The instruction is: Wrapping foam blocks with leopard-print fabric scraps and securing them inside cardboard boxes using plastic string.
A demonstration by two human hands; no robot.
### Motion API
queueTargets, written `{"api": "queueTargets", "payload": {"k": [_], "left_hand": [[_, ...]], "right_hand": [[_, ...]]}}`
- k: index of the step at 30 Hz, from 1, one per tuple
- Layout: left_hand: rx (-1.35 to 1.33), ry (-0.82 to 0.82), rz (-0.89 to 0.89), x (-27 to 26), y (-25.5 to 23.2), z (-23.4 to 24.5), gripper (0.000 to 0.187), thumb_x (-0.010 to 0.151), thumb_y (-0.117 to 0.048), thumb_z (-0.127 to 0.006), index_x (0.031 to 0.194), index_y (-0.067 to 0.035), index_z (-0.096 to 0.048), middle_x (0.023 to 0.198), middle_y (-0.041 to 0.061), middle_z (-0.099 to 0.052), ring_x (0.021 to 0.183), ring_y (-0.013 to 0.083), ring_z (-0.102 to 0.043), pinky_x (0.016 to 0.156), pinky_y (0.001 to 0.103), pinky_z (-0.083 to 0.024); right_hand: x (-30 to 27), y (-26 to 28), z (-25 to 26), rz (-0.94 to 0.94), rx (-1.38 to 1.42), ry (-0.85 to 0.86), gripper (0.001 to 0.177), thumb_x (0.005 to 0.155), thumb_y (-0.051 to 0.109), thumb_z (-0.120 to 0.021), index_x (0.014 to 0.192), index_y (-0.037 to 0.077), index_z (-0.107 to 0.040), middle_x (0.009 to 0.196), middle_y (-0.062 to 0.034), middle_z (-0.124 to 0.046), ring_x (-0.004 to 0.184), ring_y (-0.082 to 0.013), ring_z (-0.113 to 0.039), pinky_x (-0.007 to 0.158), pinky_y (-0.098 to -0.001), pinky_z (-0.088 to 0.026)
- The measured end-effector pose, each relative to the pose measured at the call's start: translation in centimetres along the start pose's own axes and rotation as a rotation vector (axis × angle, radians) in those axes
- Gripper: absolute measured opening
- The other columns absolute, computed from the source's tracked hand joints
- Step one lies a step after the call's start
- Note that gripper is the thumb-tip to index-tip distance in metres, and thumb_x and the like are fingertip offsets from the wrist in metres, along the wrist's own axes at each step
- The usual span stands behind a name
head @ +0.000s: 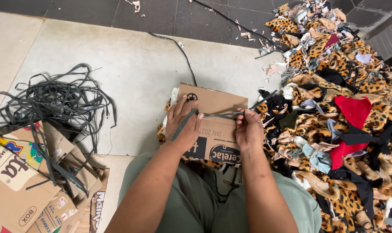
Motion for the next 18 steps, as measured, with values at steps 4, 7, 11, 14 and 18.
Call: {"api": "queueTargets", "payload": {"k": [4, 7, 11, 14, 18], "left_hand": [[0.033, 0.084, 0.056, 0.5, -0.8, 0.4, 0.051, 0.112, -0.039, -0.032, 0.102, -0.01, -0.072, 0.141, 0.001, -0.05, 0.151, 0.0212, -0.026, 0.125, 0.042, -0.018], [-0.035, 0.087, 0.075, 1.2, -0.6, 0.5, 0.052, 0.111, -0.042, -0.031, 0.107, -0.009, -0.071, 0.142, 0.003, -0.051, 0.151, 0.0226, -0.029, 0.124, 0.043, -0.018], [-0.118, 0.189, 0.185, 1.3, 0.3, 2.0, 0.056, 0.109, -0.05, -0.029, 0.112, -0.012, -0.071, 0.14, -0.001, -0.055, 0.149, 0.0223, -0.031, 0.122, 0.047, -0.016], [-0.112, 0.296, 0.257, 0.7, 1.0, 3.4, 0.065, 0.108, -0.056, -0.02, 0.111, -0.017, -0.072, 0.134, -0.001, -0.061, 0.148, 0.0202, -0.029, 0.118, 0.05, -0.007], [-0.119, 0.373, 0.359, 0.0, 2.8, 3.1, 0.069, 0.107, -0.06, -0.022, 0.102, -0.015, -0.075, 0.126, 0.007, -0.069, 0.14, 0.0264, -0.038, 0.109, 0.053, -0.015]], "right_hand": [[0.1, -1.0, -1.2, 0.099, 0.088, 0.242, 0.014, 0.107, 0.015, -0.055, 0.097, 0.011, -0.064, 0.111, -0.0092, -0.073, 0.115, -0.0217, -0.067, 0.113, -0.0393, -0.046], [0.7, -2.2, -2.5, 0.051, 0.226, 0.381, 0.011, 0.108, 0.015, -0.053, 0.102, 0.01, -0.061, 0.086, -0.0079, -0.066, 0.096, -0.0241, -0.073, 0.103, -0.0423, -0.058], [-1.6, -0.4, -4.5, 0.319, -0.447, 0.496, 0.017, 0.11, 0.019, -0.051, 0.1, 0.011, -0.063, 0.056, 0.0033, -0.042, 0.052, -0.0077, -0.043, 0.06, -0.0259, -0.053], [-0.6, -0.2, -3.5, 0.46, -0.835, 0.52, 0.017, 0.109, 0.023, -0.053, 0.101, 0.015, -0.066, 0.052, 0.0033, -0.05, 0.053, -0.0069, -0.048, 0.06, -0.0245, -0.05], [1.6, -1.5, -1.5, 0.555, -1.04, 0.414, 0.016, 0.11, 0.025, -0.052, 0.104, 0.018, -0.065, 0.056, -0.0051, -0.055, 0.061, -0.018, -0.058, 0.066, -0.0341, -0.05]]}}
Point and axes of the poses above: each hand's wrist, its own x-axis towards the middle knuckle, its own z-axis out of the back of the hand, y = z × x, the point moved 3 cm from there along x, towards the middle knuckle
